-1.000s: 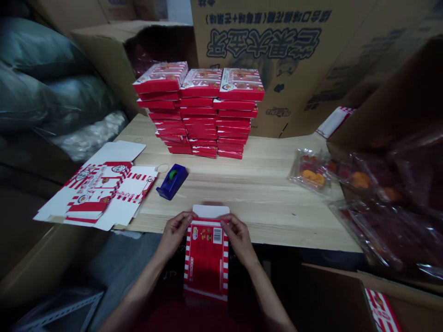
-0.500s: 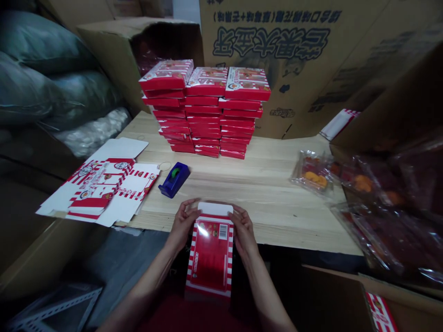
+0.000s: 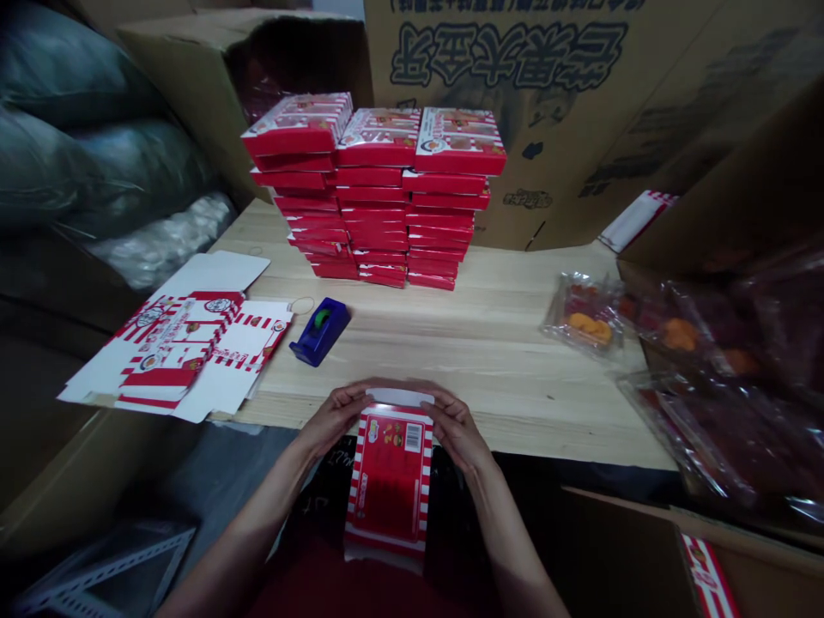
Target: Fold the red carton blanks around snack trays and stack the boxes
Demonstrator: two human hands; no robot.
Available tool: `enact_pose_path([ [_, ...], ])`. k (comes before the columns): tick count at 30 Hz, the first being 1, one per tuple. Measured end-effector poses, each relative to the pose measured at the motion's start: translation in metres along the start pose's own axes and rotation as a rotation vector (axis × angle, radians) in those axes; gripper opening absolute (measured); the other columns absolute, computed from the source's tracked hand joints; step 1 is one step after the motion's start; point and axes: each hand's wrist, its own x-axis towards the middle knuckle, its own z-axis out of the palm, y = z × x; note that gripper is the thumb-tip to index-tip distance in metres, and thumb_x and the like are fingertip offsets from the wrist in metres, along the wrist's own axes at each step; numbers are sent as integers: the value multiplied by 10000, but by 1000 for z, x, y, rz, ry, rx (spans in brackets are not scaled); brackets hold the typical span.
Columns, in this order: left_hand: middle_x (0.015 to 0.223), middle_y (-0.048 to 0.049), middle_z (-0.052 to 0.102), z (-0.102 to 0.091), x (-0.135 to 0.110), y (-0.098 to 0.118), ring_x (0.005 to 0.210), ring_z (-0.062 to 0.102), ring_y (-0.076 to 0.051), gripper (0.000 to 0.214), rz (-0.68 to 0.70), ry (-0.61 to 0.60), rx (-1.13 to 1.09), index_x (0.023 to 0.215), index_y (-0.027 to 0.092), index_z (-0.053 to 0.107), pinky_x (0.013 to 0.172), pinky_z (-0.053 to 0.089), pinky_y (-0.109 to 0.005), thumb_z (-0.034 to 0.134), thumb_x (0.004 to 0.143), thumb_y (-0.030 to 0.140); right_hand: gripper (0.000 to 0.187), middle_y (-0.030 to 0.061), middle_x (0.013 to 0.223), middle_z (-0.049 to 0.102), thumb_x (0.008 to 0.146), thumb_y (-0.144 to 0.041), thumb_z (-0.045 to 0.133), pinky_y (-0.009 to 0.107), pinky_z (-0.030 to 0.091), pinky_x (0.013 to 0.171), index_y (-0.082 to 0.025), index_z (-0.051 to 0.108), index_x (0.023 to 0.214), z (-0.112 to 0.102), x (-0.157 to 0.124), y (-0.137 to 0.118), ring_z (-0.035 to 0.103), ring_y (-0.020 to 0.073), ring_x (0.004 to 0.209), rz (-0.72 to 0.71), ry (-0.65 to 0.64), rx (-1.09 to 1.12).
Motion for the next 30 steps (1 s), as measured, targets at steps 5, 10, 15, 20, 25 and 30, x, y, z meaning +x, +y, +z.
enact_pose_path([
  [5, 981, -83, 816, 3, 0, -5, 824, 741, -174, 335, -51, 56, -123, 1107, 147, 791, 827, 552, -271, 823, 779, 207, 353, 29, 913, 829, 664, -290, 912, 318, 599, 729, -255, 810, 1001, -3, 3, 2, 751, 207, 762, 44, 25, -1],
  [10, 872, -117, 811, 7, 10, -13, 702, 728, -185, 321, -107, 115, -192, 963, 75, 799, 677, 538, -260, 748, 648, 114, 218, 8, 769, 802, 599, -188, 865, 344, 569, 650, -274, 776, 779, -7, 9, 2, 704, 214, 650, 107, 27, 17],
  [15, 754, -99, 790, 11, 7, -13, 570, 678, -170, 330, -120, 135, -179, 965, 71, 795, 562, 484, -255, 731, 643, 100, 366, 50, 940, 834, 611, -183, 848, 364, 584, 790, -238, 815, 970, -1, 1, -4, 759, 245, 811, 167, -46, 40],
  [20, 933, -107, 816, 13, -8, -11, 790, 747, -211, 350, -41, 110, -106, 1076, 111, 803, 776, 546, -297, 823, 736, 195, 331, 59, 1028, 836, 681, -280, 900, 348, 587, 901, -238, 823, 1000, 3, -12, 1, 775, 250, 961, 94, -7, 56],
  [25, 1009, -92, 814, 12, -4, -11, 864, 758, -214, 436, 37, 128, -14, 1171, 163, 789, 825, 542, -301, 860, 774, 328, 391, 47, 1037, 834, 710, -347, 914, 374, 618, 870, -242, 795, 1068, 9, -9, -4, 776, 285, 1021, 29, 1, 21],
  [30, 1063, -99, 815, -1, 15, -8, 891, 754, -215, 514, 25, 109, -22, 1216, 168, 773, 854, 543, -308, 888, 742, 330, 443, 54, 1078, 830, 721, -327, 898, 312, 616, 812, -222, 784, 1136, 11, 6, -15, 787, 247, 958, 43, -84, -6],
])
